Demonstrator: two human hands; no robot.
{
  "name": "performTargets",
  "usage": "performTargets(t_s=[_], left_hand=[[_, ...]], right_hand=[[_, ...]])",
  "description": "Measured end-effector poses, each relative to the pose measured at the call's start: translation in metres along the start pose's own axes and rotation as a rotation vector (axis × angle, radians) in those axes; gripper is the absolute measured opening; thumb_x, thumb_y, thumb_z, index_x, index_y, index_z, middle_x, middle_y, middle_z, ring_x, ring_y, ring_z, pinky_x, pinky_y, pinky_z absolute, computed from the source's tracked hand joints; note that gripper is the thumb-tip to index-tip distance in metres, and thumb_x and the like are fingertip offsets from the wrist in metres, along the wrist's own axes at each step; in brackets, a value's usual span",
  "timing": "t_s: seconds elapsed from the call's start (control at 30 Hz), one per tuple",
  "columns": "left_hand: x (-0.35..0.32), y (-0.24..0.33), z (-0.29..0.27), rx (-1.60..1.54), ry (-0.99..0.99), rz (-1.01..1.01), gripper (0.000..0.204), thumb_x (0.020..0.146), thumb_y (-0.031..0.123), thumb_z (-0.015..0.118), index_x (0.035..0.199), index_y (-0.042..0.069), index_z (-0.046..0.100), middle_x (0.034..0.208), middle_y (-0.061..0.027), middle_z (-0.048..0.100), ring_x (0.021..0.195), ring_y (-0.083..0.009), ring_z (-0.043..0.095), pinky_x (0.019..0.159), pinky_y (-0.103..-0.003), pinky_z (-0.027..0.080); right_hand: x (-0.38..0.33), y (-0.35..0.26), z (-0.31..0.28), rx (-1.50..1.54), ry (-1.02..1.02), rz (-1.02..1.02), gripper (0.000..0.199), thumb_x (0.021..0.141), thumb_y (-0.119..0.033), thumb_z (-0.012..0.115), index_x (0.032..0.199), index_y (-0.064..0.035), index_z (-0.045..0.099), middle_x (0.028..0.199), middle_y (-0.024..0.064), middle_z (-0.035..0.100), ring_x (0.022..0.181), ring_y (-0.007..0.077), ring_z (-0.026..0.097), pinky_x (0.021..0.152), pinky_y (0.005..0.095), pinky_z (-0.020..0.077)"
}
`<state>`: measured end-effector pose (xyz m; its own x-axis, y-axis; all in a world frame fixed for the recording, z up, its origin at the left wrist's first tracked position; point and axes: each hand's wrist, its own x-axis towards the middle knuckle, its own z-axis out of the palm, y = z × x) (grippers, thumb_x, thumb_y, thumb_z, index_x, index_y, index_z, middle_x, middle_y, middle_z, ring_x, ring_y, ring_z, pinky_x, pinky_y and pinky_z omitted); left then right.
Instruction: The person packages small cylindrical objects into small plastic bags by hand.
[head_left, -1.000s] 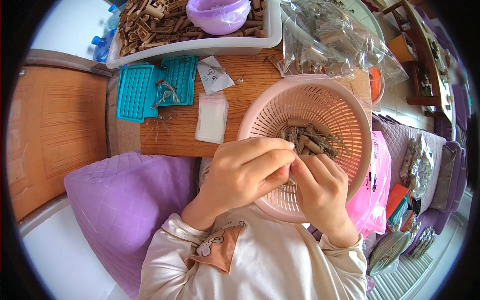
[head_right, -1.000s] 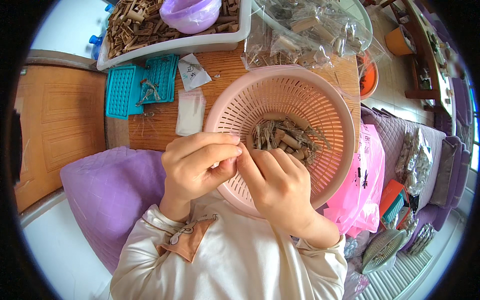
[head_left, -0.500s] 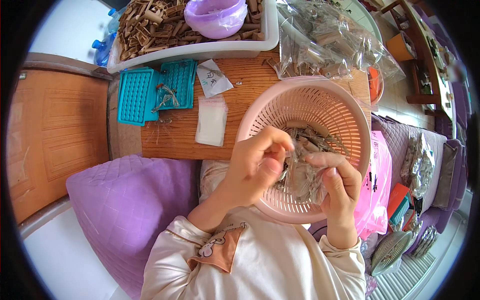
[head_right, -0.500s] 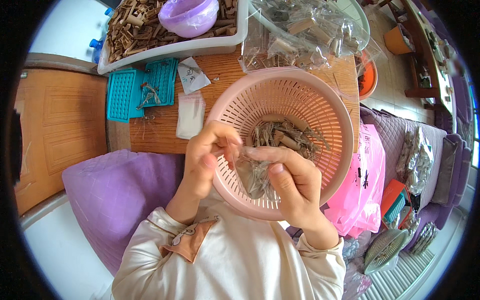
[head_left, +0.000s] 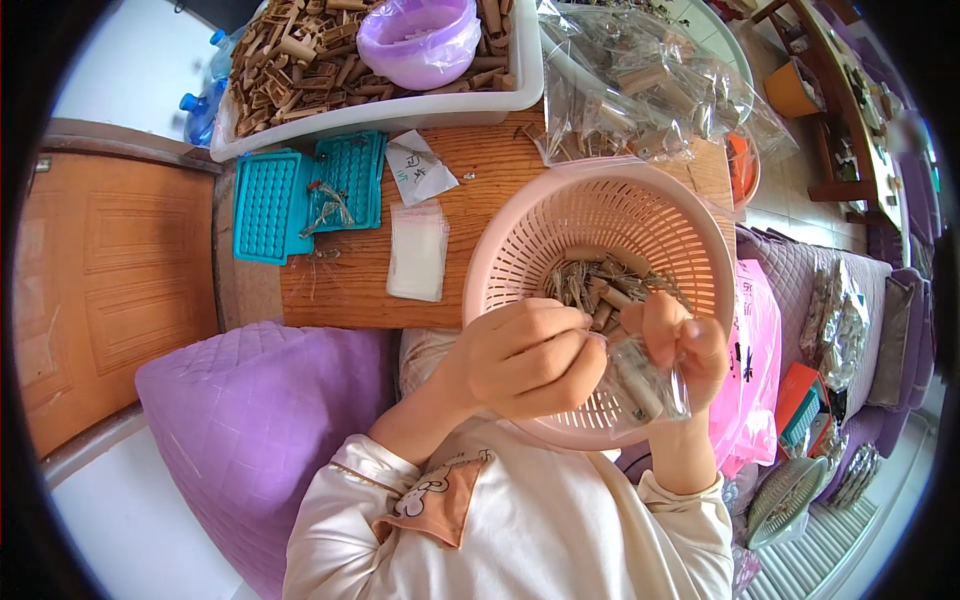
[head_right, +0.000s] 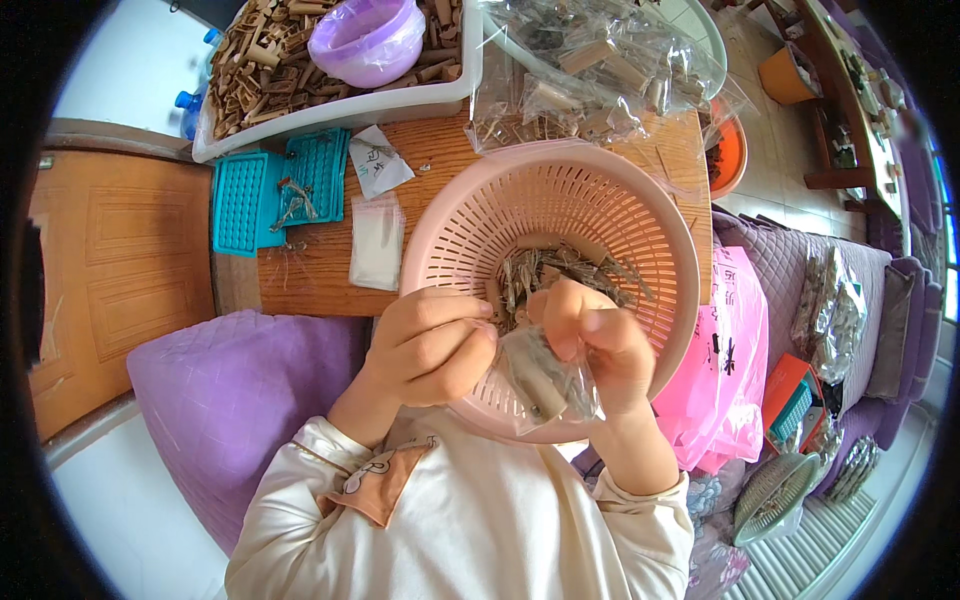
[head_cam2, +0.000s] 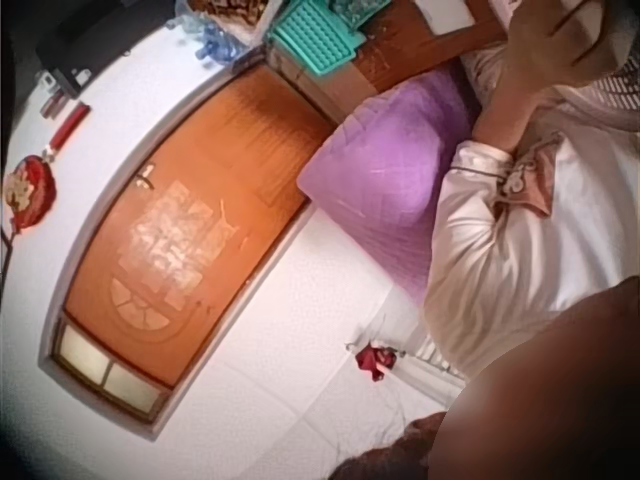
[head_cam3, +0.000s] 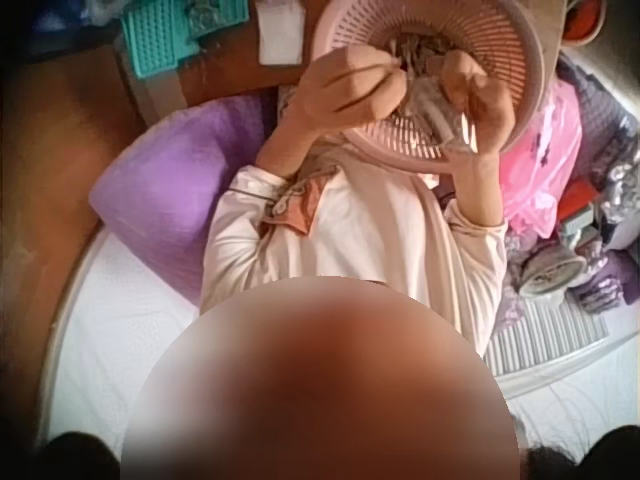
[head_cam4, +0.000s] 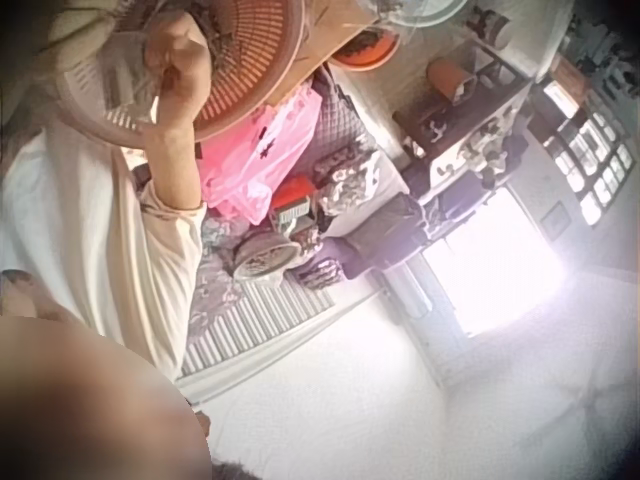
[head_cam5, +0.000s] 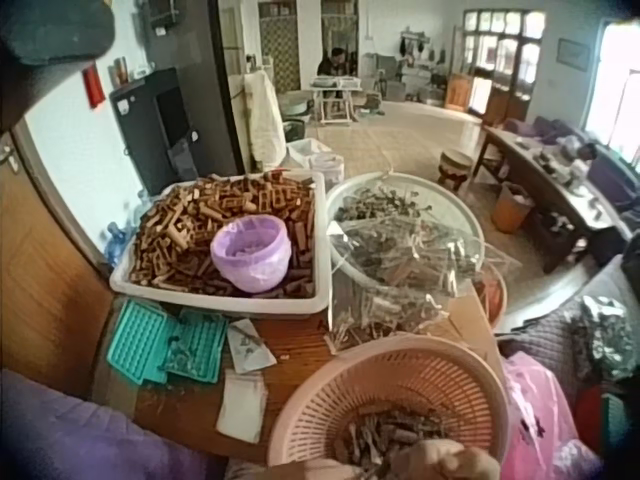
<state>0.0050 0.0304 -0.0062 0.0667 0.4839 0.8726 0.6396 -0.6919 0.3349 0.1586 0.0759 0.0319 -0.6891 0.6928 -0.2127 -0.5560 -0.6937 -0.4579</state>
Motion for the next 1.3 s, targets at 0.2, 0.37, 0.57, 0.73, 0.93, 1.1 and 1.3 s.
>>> performTargets(t_s=[0.2,0.37,0.57,0.73,0.93,1.1,1.3], left_hand=[[-0.016,-0.020,-0.021,0.172,-0.149,-0.215,0.016,0.067,0.006,0.064,0.082,0.005,0.058,0.072,-0.0035,0.052,0.066,-0.0174,0.055,0.052,-0.029,0.045],[-0.021,-0.033,-0.041,0.273,-0.169,-0.755,0.018,0.071,0.005,0.063,0.089,0.004,0.059,0.073,-0.0087,0.057,0.062,-0.0210,0.057,0.056,-0.032,0.047],[0.022,-0.066,0.002,0.379,-0.530,-0.345,0.034,0.068,0.002,0.058,0.102,0.008,0.058,0.079,-0.0076,0.055,0.075,-0.0206,0.057,0.068,-0.031,0.048],[0.040,-0.117,0.032,0.455,-0.589,-0.078,0.025,0.067,0.006,0.058,0.093,0.008,0.060,0.075,-0.0057,0.055,0.075,-0.0206,0.057,0.066,-0.030,0.049],[0.071,-0.134,0.044,0.174,-0.451,-0.163,0.012,0.074,0.018,0.062,0.077,0.007,0.060,0.066,-0.0052,0.054,0.062,-0.0192,0.056,0.058,-0.031,0.048],[0.132,-0.145,0.042,-0.017,-0.177,-0.280,0.022,0.078,0.026,0.063,0.069,0.005,0.061,0.059,-0.0057,0.058,0.053,-0.0153,0.053,0.048,-0.028,0.039],[0.185,-0.172,0.039,-0.070,0.019,-0.577,0.024,0.078,0.025,0.058,0.073,0.001,0.061,0.055,-0.0083,0.056,0.049,-0.0159,0.052,0.049,-0.029,0.039]], right_hand=[[0.034,-0.031,-0.011,-0.759,0.260,-0.138,0.026,0.074,-0.001,0.059,0.060,-0.0093,0.039,0.056,-0.0012,0.046,0.048,0.0034,0.044,0.042,0.0178,0.0325],[0.098,-0.087,-0.046,-1.153,0.398,-0.280,0.018,0.073,-0.004,0.060,0.064,-0.0052,0.045,0.059,0.0010,0.051,0.053,0.0048,0.050,0.044,0.0189,0.0372],[0.160,-0.107,-0.052,-1.413,0.430,-0.671,0.012,0.076,-0.010,0.060,0.084,-0.0023,0.058,0.069,0.0008,0.056,0.063,0.0060,0.052,0.056,0.0212,0.0429],[0.200,-0.130,-0.054,-1.504,0.405,-0.697,0.027,0.079,-0.021,0.060,0.098,-0.0025,0.059,0.078,0.0031,0.061,0.068,0.0100,0.056,0.062,0.0244,0.0457],[0.230,-0.170,-0.054,-1.673,0.266,-0.632,0.029,0.085,-0.020,0.051,0.111,-0.0073,0.053,0.098,0.0014,0.059,0.089,0.0091,0.055,0.071,0.0239,0.0450],[0.248,-0.231,-0.051,-2.035,0.243,-0.166,0.035,0.087,-0.022,0.049,0.120,-0.0121,0.049,0.100,0.0037,0.060,0.089,0.0110,0.055,0.077,0.0267,0.0431],[0.232,-0.302,-0.055,-2.575,-0.102,-0.519,0.045,0.082,-0.017,0.055,0.124,-0.0146,0.042,0.087,0.0138,0.062,0.081,0.0253,0.059,0.075,0.0364,0.0455]])
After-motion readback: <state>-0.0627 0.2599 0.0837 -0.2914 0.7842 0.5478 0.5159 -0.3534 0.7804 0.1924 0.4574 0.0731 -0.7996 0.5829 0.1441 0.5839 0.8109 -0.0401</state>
